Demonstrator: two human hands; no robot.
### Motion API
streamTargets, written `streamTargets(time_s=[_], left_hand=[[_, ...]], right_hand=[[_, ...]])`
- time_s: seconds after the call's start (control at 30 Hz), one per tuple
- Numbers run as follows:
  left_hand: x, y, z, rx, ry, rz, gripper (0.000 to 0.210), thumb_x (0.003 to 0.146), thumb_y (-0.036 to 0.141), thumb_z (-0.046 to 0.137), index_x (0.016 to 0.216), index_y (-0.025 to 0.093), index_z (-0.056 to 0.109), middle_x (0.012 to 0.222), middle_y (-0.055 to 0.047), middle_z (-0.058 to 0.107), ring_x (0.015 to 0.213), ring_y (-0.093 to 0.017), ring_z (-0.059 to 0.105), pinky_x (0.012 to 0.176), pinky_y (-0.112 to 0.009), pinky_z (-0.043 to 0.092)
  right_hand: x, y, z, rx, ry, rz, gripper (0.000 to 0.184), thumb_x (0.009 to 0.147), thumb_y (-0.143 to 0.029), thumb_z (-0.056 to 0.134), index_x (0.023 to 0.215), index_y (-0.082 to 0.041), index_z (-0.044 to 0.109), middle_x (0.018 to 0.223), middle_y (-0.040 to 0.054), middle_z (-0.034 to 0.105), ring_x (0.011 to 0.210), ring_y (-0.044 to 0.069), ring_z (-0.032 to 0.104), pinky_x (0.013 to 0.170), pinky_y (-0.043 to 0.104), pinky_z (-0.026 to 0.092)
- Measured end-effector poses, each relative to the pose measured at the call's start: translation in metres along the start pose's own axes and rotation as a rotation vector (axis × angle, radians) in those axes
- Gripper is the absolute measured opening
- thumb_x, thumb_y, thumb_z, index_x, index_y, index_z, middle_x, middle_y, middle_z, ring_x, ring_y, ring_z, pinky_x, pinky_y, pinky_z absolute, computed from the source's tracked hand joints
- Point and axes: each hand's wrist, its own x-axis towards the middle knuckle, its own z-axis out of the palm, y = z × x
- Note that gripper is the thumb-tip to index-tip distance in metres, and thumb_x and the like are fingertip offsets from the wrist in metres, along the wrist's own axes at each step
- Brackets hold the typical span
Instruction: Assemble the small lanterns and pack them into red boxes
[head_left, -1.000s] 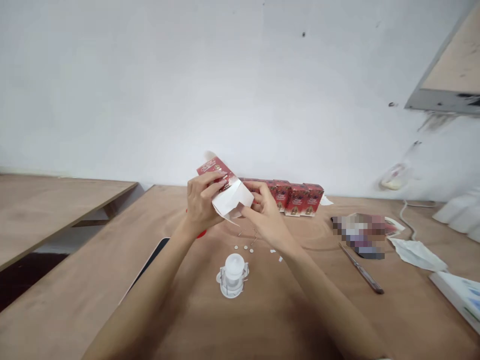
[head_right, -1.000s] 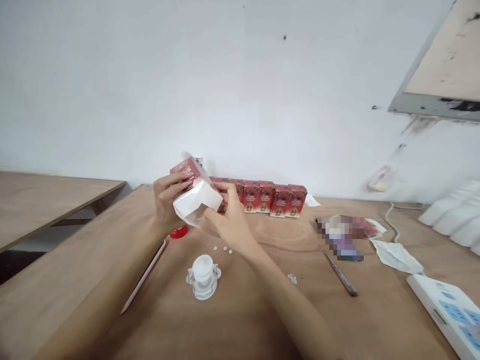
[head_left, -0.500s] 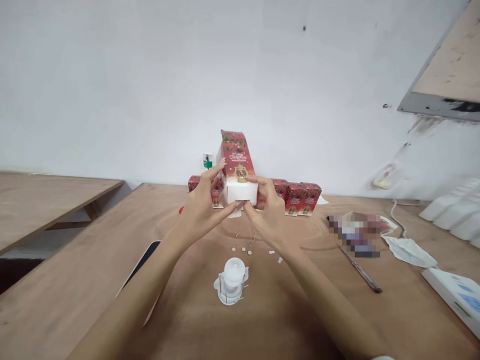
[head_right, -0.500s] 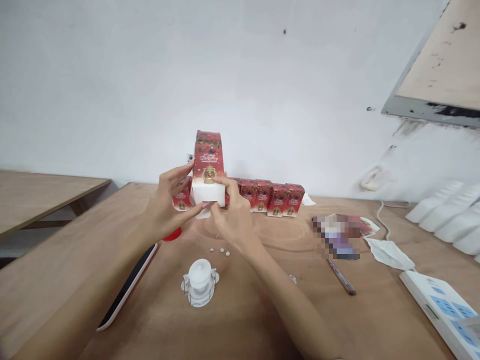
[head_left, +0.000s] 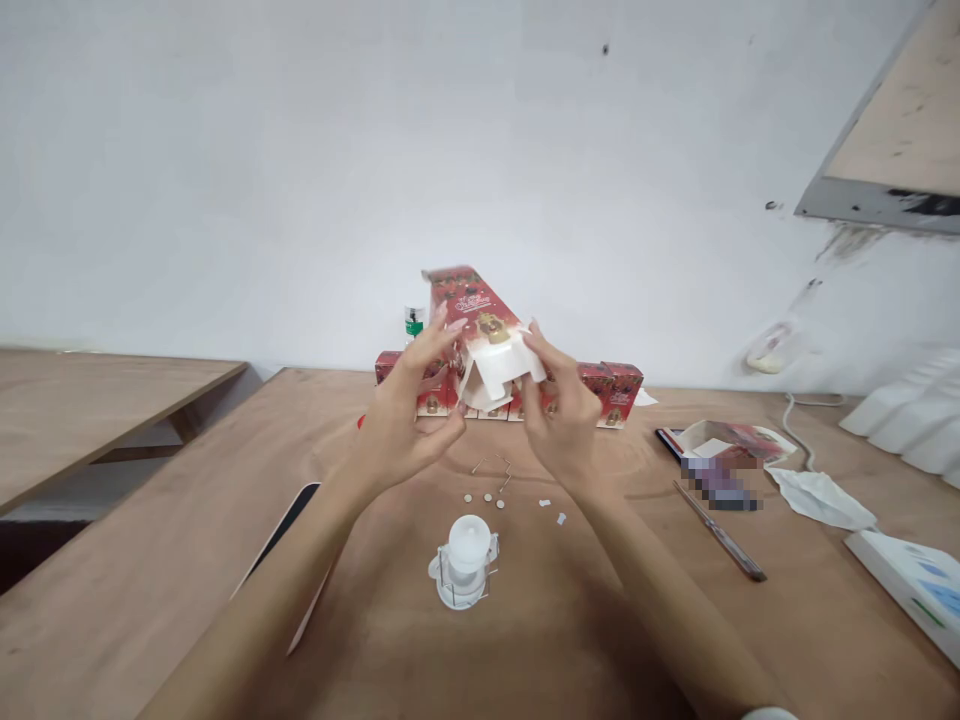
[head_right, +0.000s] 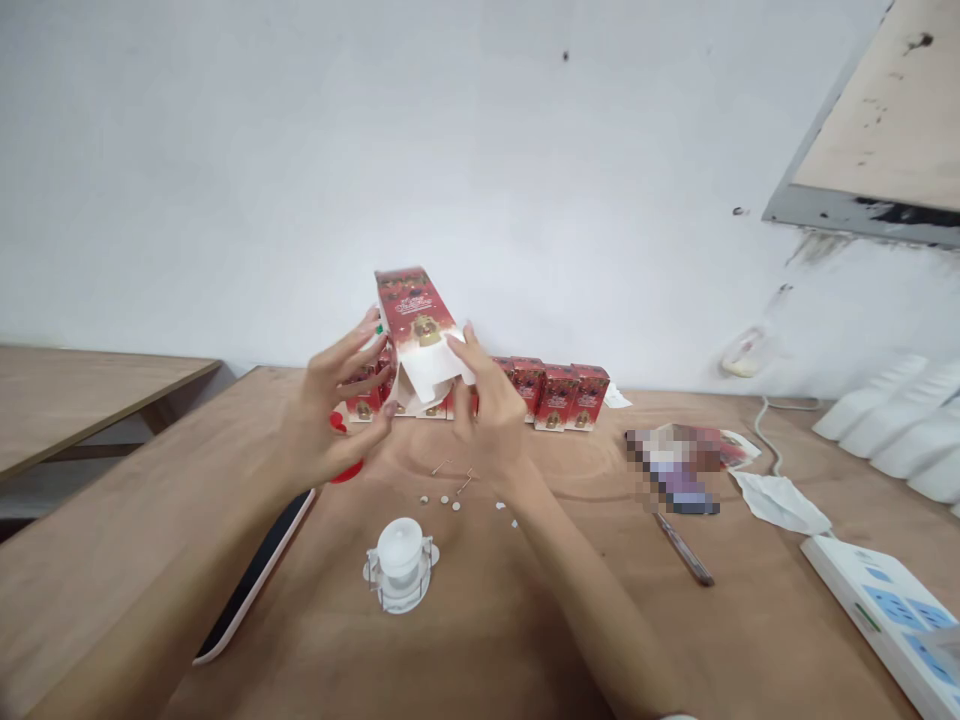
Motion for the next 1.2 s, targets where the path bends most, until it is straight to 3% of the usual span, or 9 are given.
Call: streamTargets(time_s=[0.13, 0.23, 0.33, 0.43, 0.57, 0.7, 0.87, 1.03, 1.2], left_hand=[[0.007, 0.008, -0.014, 0.093, 0.056, 0.085, 0.046, 0.082, 0.012, 0.057, 0.126, 0.025, 0.048, 0.140, -0.012, 0.046, 0.126, -0.027, 0.048, 0.097, -0.045, 0.048], [0.009, 0.006, -0.015, 0.131, -0.036, 0.163, 0.037, 0.084, 0.016, 0.058, 0.120, 0.023, 0.054, 0.131, -0.012, 0.054, 0.120, -0.025, 0.052, 0.100, -0.047, 0.044], [0.008, 0.002, -0.014, 0.034, -0.114, 0.189, 0.042, 0.081, 0.037, 0.065, 0.120, 0.024, 0.054, 0.132, -0.013, 0.053, 0.122, -0.027, 0.049, 0.101, -0.049, 0.042], [0.007, 0.001, -0.015, -0.041, -0.182, 0.161, 0.051, 0.073, 0.048, 0.070, 0.117, 0.027, 0.057, 0.140, -0.011, 0.046, 0.128, -0.029, 0.044, 0.104, -0.052, 0.039], [0.007, 0.009, -0.019, 0.013, -0.269, 0.090, 0.026, 0.080, 0.039, 0.065, 0.105, 0.031, 0.064, 0.145, -0.005, 0.041, 0.127, -0.027, 0.046, 0.102, -0.047, 0.042], [0.008, 0.018, -0.018, -0.041, -0.275, 0.076, 0.034, 0.076, 0.041, 0.069, 0.108, 0.029, 0.061, 0.127, -0.008, 0.053, 0.112, -0.024, 0.055, 0.090, -0.039, 0.049], [0.009, 0.013, -0.010, -0.009, -0.120, 0.089, 0.063, 0.072, 0.032, 0.075, 0.129, 0.028, 0.046, 0.109, -0.008, 0.057, 0.095, -0.021, 0.051, 0.079, -0.038, 0.049], [0.007, 0.004, -0.009, 0.077, -0.005, 0.134, 0.050, 0.072, 0.025, 0.073, 0.119, 0.027, 0.054, 0.102, -0.006, 0.053, 0.094, -0.020, 0.051, 0.081, -0.038, 0.048], [0.005, 0.001, -0.006, 0.142, 0.029, 0.187, 0.048, 0.071, 0.028, 0.076, 0.113, 0.025, 0.052, 0.101, -0.007, 0.054, 0.092, -0.020, 0.054, 0.076, -0.035, 0.050]], right_hand=[[0.005, -0.001, -0.008, 0.002, 0.136, -0.038, 0.025, 0.089, -0.015, 0.048, 0.103, -0.030, 0.062, 0.115, 0.0031, 0.068, 0.102, 0.021, 0.066, 0.078, 0.038, 0.059], [0.007, -0.005, -0.010, -0.023, 0.113, -0.158, 0.029, 0.089, -0.012, 0.045, 0.094, -0.030, 0.067, 0.100, 0.0034, 0.072, 0.094, 0.020, 0.068, 0.081, 0.040, 0.057], [0.010, -0.005, -0.011, 0.008, 0.117, -0.181, 0.033, 0.089, -0.009, 0.044, 0.093, -0.030, 0.069, 0.094, 0.0038, 0.070, 0.090, 0.018, 0.067, 0.078, 0.038, 0.057], [0.014, -0.002, -0.014, 0.065, 0.049, -0.147, 0.036, 0.090, -0.011, 0.043, 0.075, -0.030, 0.071, 0.092, 0.0043, 0.066, 0.088, 0.018, 0.065, 0.072, 0.037, 0.057], [0.018, -0.003, -0.017, 0.189, -0.066, -0.175, 0.045, 0.090, -0.011, 0.042, 0.054, -0.025, 0.065, 0.089, 0.0042, 0.061, 0.086, 0.016, 0.064, 0.067, 0.034, 0.055], [0.017, -0.012, -0.015, 0.295, -0.140, -0.107, 0.050, 0.089, -0.010, 0.042, 0.043, -0.022, 0.059, 0.093, 0.0038, 0.058, 0.087, 0.015, 0.061, 0.070, 0.034, 0.054], [0.011, -0.011, -0.010, 0.422, -0.005, 0.127, 0.038, 0.080, -0.013, 0.042, 0.048, -0.023, 0.060, 0.096, 0.0045, 0.056, 0.092, 0.020, 0.059, 0.073, 0.039, 0.052], [0.010, 0.002, -0.011, 0.456, -0.036, 0.138, 0.028, 0.074, -0.018, 0.042, 0.049, -0.021, 0.054, 0.076, 0.0066, 0.053, 0.086, 0.023, 0.055, 0.068, 0.038, 0.049], [0.013, -0.012, -0.012, 0.456, -0.155, 0.292, 0.016, 0.080, -0.038, 0.055, 0.088, -0.024, 0.053, 0.088, 0.0029, 0.054, 0.082, 0.018, 0.057, 0.063, 0.030, 0.050]])
